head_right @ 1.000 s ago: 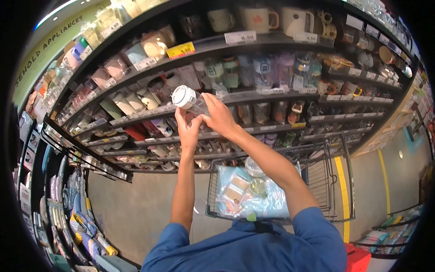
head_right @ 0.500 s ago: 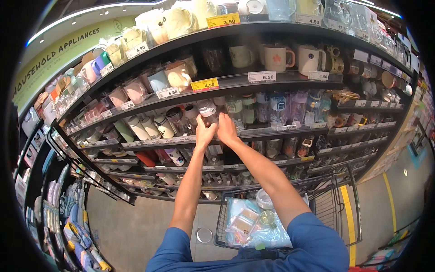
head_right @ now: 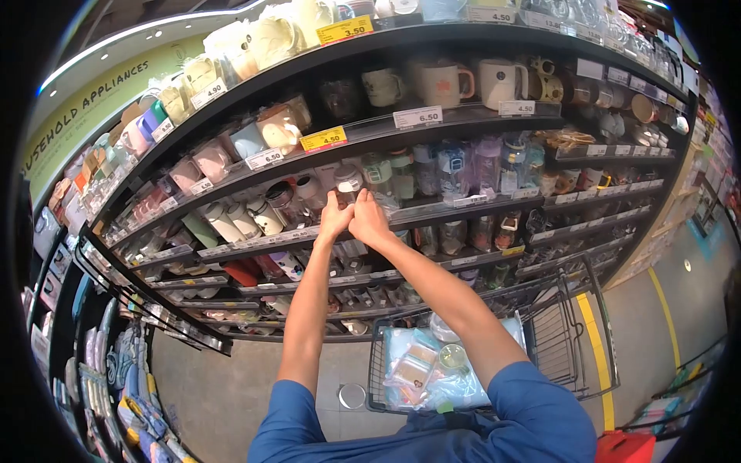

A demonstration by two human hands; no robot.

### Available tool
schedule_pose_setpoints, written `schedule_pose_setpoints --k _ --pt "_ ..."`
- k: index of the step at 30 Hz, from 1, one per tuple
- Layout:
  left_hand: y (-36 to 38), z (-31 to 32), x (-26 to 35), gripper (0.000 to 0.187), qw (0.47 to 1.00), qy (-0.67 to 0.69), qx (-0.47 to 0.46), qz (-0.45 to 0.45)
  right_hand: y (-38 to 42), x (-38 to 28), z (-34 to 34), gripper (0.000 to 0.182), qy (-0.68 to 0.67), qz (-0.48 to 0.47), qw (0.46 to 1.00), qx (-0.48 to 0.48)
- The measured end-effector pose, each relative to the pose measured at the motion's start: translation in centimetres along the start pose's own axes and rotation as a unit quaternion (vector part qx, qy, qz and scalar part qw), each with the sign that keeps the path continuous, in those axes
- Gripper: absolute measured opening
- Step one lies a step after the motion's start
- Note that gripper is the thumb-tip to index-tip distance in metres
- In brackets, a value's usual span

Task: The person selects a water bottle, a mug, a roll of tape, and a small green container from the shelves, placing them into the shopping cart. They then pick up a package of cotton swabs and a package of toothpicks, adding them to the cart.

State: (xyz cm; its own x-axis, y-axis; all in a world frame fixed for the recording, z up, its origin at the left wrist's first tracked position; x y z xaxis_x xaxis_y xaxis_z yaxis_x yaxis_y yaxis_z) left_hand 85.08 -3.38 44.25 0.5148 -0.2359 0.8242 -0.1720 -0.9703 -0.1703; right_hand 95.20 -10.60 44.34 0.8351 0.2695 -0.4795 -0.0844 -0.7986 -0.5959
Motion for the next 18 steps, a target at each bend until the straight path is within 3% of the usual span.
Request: schedule_pose_setpoints --k 6,9,12,15,18 --pt "-0.6 1.7 -0.7 0.057 0.996 -0.087 0.013 -0.025 1.7 1.7 -2.1 0.067 -0.040 -0.034 0.996 -0.078" --pt "0.3 1.7 -1.1 0.058 0.993 -0.111 0.033 0.007 3.6 2.9 -4.0 0.060 -0.066 -0.055 0.995 -0.043" --pt "4.8 1.7 -3.0 0.062 0.970 -0.063 0.186 0.143 9.0 4.8 -6.2 0.039 -0.225 -0.091 0.970 0.027" --pt "12.9 2.1 -7.0 0.047 0.979 0.008 0.177 0.101 17.4 8.4 -9.9 0.033 -0.271 -0.016 0.961 -0.051" --pt "22.4 4.3 -14.6 0.041 0.996 0.007 0.089 0.015 28.3 15.6 -10.8 0.029 -0.269 0.115 0.954 -0.071"
Point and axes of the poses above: each hand's wrist, its own y-axis away from the middle knuckle, its own z-axis out of the palm, x = y × z, the point moved 1 cm from there along -y, towards the middle knuckle, and after that the axes turned 14 degrees about -z, right-handed, at the moved point
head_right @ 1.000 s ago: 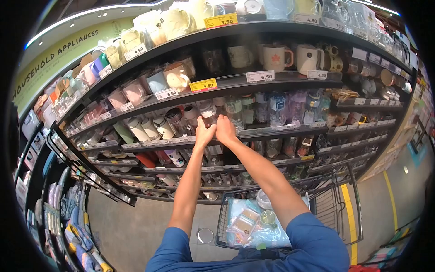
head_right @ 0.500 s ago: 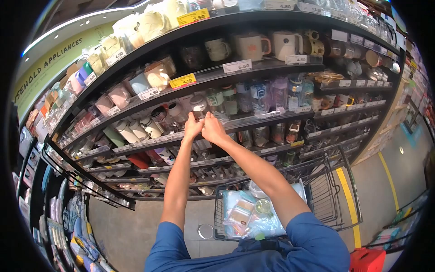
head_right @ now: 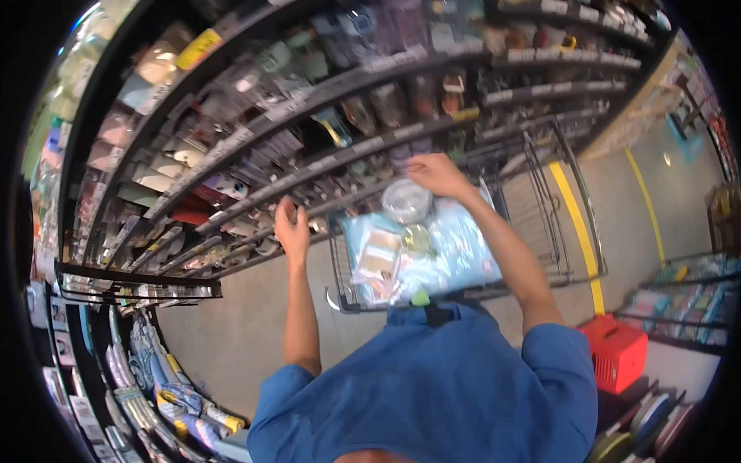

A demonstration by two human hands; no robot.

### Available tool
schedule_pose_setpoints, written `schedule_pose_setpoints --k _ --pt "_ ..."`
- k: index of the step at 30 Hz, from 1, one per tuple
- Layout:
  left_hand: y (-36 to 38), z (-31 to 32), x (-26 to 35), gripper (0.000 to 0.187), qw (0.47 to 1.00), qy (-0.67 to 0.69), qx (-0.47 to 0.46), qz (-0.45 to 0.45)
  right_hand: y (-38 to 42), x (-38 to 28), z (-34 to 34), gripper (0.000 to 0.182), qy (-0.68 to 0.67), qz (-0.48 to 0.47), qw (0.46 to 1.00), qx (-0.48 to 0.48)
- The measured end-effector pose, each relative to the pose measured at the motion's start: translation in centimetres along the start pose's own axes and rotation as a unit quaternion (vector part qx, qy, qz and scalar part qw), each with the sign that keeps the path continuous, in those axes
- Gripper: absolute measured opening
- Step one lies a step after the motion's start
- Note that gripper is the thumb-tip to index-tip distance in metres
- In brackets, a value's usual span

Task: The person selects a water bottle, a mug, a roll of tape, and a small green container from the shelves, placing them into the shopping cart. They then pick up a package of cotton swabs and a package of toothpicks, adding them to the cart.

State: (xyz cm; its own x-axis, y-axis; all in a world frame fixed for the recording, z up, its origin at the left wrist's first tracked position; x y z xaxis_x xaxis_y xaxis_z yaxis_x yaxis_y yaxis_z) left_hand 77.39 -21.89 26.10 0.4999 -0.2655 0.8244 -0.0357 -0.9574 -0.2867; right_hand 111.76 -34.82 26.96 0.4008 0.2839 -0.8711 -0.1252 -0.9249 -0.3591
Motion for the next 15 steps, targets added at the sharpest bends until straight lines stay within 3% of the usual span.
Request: schedule_pose_setpoints --k 3,5,7,9,13,15 --pt "11.1 1.1 -7.9 0.033 0.986 -0.069 -0.113 -0.100 9.6 6.3 -2.3 0.030 0.065 0.082 0.994 0.011" --pt "17.2 1.9 -9.2 0.030 0.962 -0.114 -0.181 -0.170 14.8 8.4 -2.6 0.034 0.187 0.129 0.970 -0.086" --pt "20.7 3.0 -8.5 0.029 0.942 -0.121 -0.221 -0.221 19.0 8.6 -1.4 0.037 0.120 0.184 0.973 -0.071" --pt "22.8 3.7 -7.3 0.028 0.933 -0.005 -0.232 -0.276 21.1 8.9 0.3 0.037 0.092 0.207 0.970 -0.091" --pt "22.1 5.6 -5.5 0.031 0.929 -0.001 -0.283 -0.239 22.0 10.2 4.3 0.054 0.084 0.235 0.959 -0.131" --pt "21.1 7.2 -5.8 0.039 0.919 -0.041 -0.319 -0.227 21.7 12.5 6.3 0.075 0.119 0.240 0.952 -0.148"
Point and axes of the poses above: each hand's wrist, its own y-axis away from the middle knuckle, its own z-axis out of the palm, x = y × z, the point moved 1 cm from there along -y, towards the middle knuckle, and after that the axes turned 14 degrees about -z, right-handed, at the moved point
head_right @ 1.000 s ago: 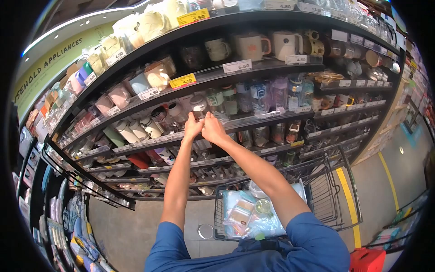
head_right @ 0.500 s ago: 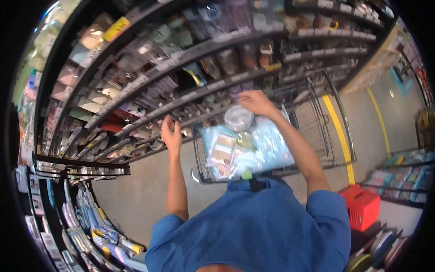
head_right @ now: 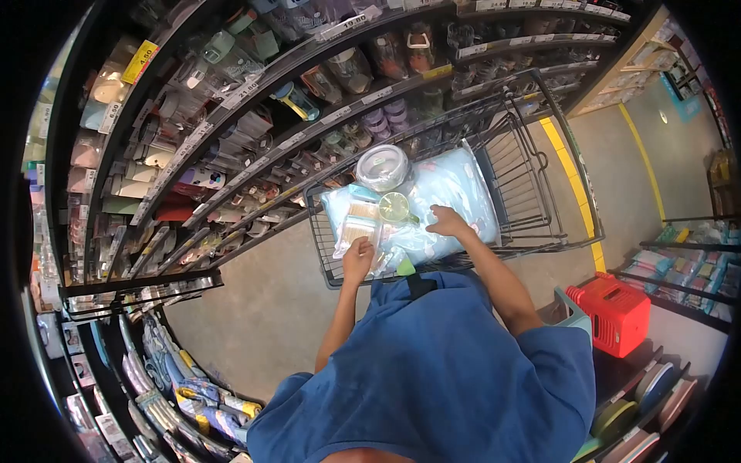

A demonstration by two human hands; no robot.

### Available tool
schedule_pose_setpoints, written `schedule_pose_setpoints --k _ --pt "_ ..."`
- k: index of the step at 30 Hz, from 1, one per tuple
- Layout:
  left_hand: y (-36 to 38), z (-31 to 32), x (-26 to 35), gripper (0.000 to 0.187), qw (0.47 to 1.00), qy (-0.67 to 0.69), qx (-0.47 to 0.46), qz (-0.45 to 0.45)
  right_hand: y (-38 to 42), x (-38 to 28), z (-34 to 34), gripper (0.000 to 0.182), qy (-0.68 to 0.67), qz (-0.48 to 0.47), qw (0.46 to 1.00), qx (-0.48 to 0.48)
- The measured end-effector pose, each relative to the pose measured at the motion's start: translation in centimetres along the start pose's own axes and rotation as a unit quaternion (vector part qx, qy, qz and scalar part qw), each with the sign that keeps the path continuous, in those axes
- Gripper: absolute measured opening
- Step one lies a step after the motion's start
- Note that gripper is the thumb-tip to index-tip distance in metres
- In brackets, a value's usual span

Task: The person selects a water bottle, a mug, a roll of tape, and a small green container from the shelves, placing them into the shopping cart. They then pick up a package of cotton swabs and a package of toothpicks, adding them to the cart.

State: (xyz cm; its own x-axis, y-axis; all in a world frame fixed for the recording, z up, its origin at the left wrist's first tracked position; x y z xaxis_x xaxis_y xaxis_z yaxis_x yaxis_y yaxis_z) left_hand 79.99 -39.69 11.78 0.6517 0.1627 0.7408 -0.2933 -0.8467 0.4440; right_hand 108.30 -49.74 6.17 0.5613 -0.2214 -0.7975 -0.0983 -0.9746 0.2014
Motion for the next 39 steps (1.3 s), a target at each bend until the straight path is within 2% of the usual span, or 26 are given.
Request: schedule_pose_setpoints --k 1,2,4,5,7,8,9,11,12,14,15,16,17,18,19,21,22,24,26,27,30,33,34,35,37,39 --pt "-1.1 0.4 0.4 0.047 0.998 -0.048 -0.029 -0.003 -0.7 0.6 0.6 0.075 -0.001 -0.004 1.000 0.004" --pt "-2.2 0.7 0.6 0.047 0.998 -0.051 -0.028 0.001 -1.4 -0.1 1.2 0.077 0.024 -0.002 1.000 -0.010" --pt "-4.3 1.8 1.3 0.064 0.997 -0.053 -0.047 0.040 -2.4 -1.5 1.6 0.080 0.047 0.006 0.998 -0.039" --pt "-5.3 2.4 1.8 0.064 0.996 -0.054 -0.047 0.044 -2.8 -1.6 1.9 0.080 0.047 0.005 0.998 -0.035" --pt "-7.1 3.7 2.6 0.070 0.996 -0.005 -0.084 0.006 -3.5 -0.9 3.5 0.076 0.036 0.010 0.999 -0.021" --pt "-9.1 5.3 0.6 0.066 0.994 0.044 -0.093 0.033 -3.5 -0.6 4.4 0.055 0.046 -0.014 0.998 0.030" --pt "-8.8 5.5 1.3 0.066 0.994 0.044 -0.093 0.035 -3.2 -0.9 4.6 0.055 0.047 -0.014 0.998 0.032" --pt "-8.2 6.0 2.8 0.063 0.981 0.050 -0.176 0.070 -2.6 -1.5 4.8 0.032 -0.006 0.001 0.998 0.059" --pt "-8.0 6.2 2.9 0.062 0.980 0.047 -0.174 0.085 -1.9 -1.2 5.6 0.020 -0.008 -0.045 0.991 0.129" --pt "-6.9 5.7 3.2 0.062 0.978 0.023 -0.174 0.111 -1.1 -0.5 6.2 0.022 0.007 -0.052 0.992 0.111" --pt "-6.2 5.6 2.6 0.061 0.983 0.002 -0.152 0.099 -0.2 -1.0 6.1 0.023 0.009 -0.053 0.993 0.107" --pt "-5.1 5.3 2.4 0.061 0.987 -0.012 -0.133 0.085 0.6 -1.1 5.9 0.025 -0.017 -0.095 0.989 0.110" --pt "-3.6 4.6 2.8 0.065 0.987 -0.041 -0.121 0.098 1.4 -1.7 5.1 0.027 -0.025 -0.066 0.995 0.064" --pt "-4.0 5.2 0.0 0.069 0.985 -0.017 -0.137 0.106 2.0 -2.0 4.5 0.028 -0.029 -0.076 0.996 0.047" --pt "-2.5 4.3 0.6 0.074 0.983 -0.040 -0.124 0.132 2.6 -2.7 3.5 0.028 -0.037 -0.087 0.994 0.046" --pt "0.4 2.2 3.3 0.076 0.979 -0.038 -0.109 0.168 3.2 -6.4 -0.3 0.029 -0.045 -0.114 0.992 0.037" --pt "1.9 1.0 5.1 0.077 0.975 -0.059 -0.072 0.203 3.0 -8.2 -2.0 0.029 -0.037 -0.122 0.991 0.036" --pt "3.0 -1.1 8.0 0.078 0.967 -0.077 -0.028 0.240 1.4 -12.0 -5.6 0.029 -0.018 -0.212 0.970 0.118" --pt "2.1 -3.8 12.2 0.081 0.943 -0.090 0.062 0.315 -1.2 -15.7 -9.4 0.028 0.016 -0.245 0.962 0.118" --pt "2.0 -5.8 15.1 0.082 0.926 -0.080 0.096 0.356 -2.3 -18.2 -11.4 0.032 0.041 -0.357 0.911 0.204" --pt "2.7 -12.3 24.1 0.084 0.883 -0.039 0.178 0.432 -4.2 -29.3 -19.3 0.036 0.057 -0.391 0.891 0.224" --pt "3.3 -17.6 31.3 0.087 0.831 0.009 0.241 0.500 -6.3 -37.3 -24.4 0.033 0.098 -0.490 0.800 0.332" --pt "3.3 -19.4 33.5 0.089 0.790 -0.011 0.285 0.543 -6.6 -39.9 -25.7 0.032 0.103 -0.505 0.782 0.350" --pt "3.4 -21.0 35.8 0.092 0.779 -0.003 0.298 0.551 -7.8 -41.9 -27.0 0.031 0.124 -0.550 0.732 0.381" --pt "3.5 -23.9 39.7 0.091 0.758 -0.017 0.340 0.556 -9.2 -46.0 -29.0 0.029 0.097 -0.584 0.705 0.390" --pt "2.2 -26.3 42.7 0.090 0.765 -0.027 0.345 0.543 -11.6 -48.6 -31.1 0.030 0.110 -0.625 0.657 0.407"
Point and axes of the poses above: each hand's wrist, its own y-axis away from the middle knuckle, its own z-axis out of the palm, x = y × z, the point moved 1 cm from there along -y, towards the middle knuckle, and after that the axes turned 14 degrees about -z, right-handed, at the moved point
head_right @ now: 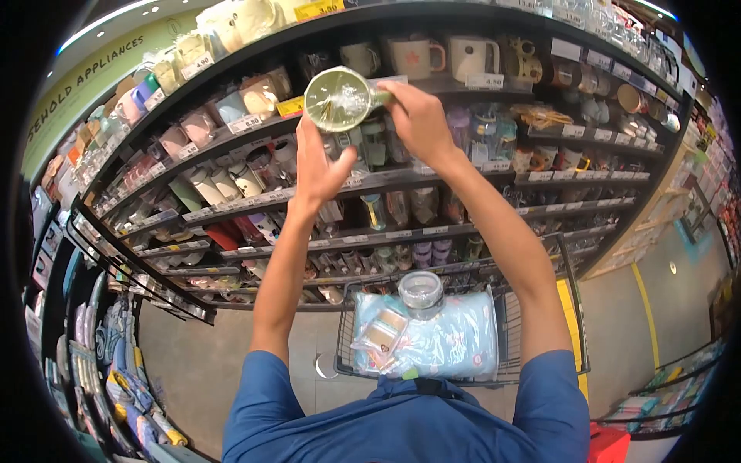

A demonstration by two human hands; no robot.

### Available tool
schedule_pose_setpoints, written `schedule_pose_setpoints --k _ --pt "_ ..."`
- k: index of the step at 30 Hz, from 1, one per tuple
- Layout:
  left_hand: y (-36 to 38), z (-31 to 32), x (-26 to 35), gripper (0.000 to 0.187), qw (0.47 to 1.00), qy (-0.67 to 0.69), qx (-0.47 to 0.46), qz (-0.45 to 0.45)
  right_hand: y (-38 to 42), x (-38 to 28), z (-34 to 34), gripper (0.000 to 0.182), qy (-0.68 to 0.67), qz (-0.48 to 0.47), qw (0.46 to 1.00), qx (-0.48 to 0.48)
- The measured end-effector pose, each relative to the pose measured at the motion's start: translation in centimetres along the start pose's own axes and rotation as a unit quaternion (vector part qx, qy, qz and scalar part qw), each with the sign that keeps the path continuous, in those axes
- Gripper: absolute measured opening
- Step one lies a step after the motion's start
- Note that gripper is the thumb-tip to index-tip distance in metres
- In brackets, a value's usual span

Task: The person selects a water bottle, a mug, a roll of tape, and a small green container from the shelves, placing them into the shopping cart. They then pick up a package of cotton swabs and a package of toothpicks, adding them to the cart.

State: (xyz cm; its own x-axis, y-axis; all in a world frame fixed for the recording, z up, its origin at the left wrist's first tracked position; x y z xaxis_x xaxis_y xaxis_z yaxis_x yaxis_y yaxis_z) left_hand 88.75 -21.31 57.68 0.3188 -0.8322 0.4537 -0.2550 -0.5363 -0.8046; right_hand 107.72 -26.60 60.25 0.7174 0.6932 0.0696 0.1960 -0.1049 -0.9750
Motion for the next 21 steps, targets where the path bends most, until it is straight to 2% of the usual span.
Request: schedule_pose_setpoints --k 1,3,6,10,12,14,15,16,17,18,20,21 --pt "-1.7 0.1 -0.2 0.091 1.000 -0.006 0.008 0.003 -1.1 1.1 0.5 0.030 0.001 -0.009 1.000 0.003" --pt "-4.5 0.4 -0.7 0.092 1.000 -0.005 0.008 0.010 -2.6 3.4 1.6 0.026 -0.008 0.061 0.998 0.026" --pt "-7.4 1.3 -2.1 0.093 1.000 -0.003 0.013 0.021 -3.8 6.5 2.9 0.026 0.032 0.035 0.998 0.042" --pt "-10.1 2.8 -4.4 0.091 1.000 -0.004 -0.020 -0.006 -3.5 9.5 4.4 0.028 0.039 0.075 0.996 0.029" --pt "-11.1 3.0 -4.5 0.084 0.998 -0.027 -0.051 -0.038 -3.2 10.4 4.8 0.030 0.059 0.093 0.994 0.010" --pt "-11.9 2.9 -4.5 0.075 0.990 -0.085 -0.091 -0.070 -3.0 11.3 5.5 0.031 0.092 0.162 0.982 -0.022" --pt "-12.3 2.9 -4.6 0.075 0.990 -0.085 -0.089 -0.068 -3.2 11.6 5.8 0.030 0.117 0.151 0.981 -0.015" --pt "-12.7 3.0 -4.6 0.073 0.983 -0.107 -0.108 -0.105 -3.4 12.2 6.0 0.030 0.118 0.150 0.981 -0.014" --pt "-13.1 3.3 -4.9 0.071 0.973 -0.128 -0.128 -0.142 -4.0 12.4 6.2 0.027 0.157 0.200 0.966 -0.044" --pt "-13.5 3.5 -5.1 0.071 0.974 -0.126 -0.128 -0.140 -4.3 12.5 6.4 0.025 0.195 0.249 0.946 -0.075" --pt "-14.2 3.8 -5.6 0.072 0.948 -0.171 -0.158 -0.215 -4.9 12.3 6.6 0.023 0.218 0.264 0.935 -0.097" --pt "-14.5 4.0 -5.7 0.075 0.939 -0.196 -0.172 -0.225 -5.1 12.2 6.6 0.022 0.238 0.278 0.923 -0.120"
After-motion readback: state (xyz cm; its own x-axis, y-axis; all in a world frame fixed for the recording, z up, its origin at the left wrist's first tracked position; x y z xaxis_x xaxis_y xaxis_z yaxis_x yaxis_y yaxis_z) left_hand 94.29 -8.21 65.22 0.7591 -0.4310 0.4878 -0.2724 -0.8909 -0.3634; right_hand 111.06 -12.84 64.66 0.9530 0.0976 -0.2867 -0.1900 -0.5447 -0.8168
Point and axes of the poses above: each hand's wrist, its own y-axis away from the middle knuckle, its own z-axis out of the palm, x = y × z, the point moved 1 cm from there along -y, towards the middle knuckle, and after that the axes turned 14 degrees about -z, right-handed, at the moved point
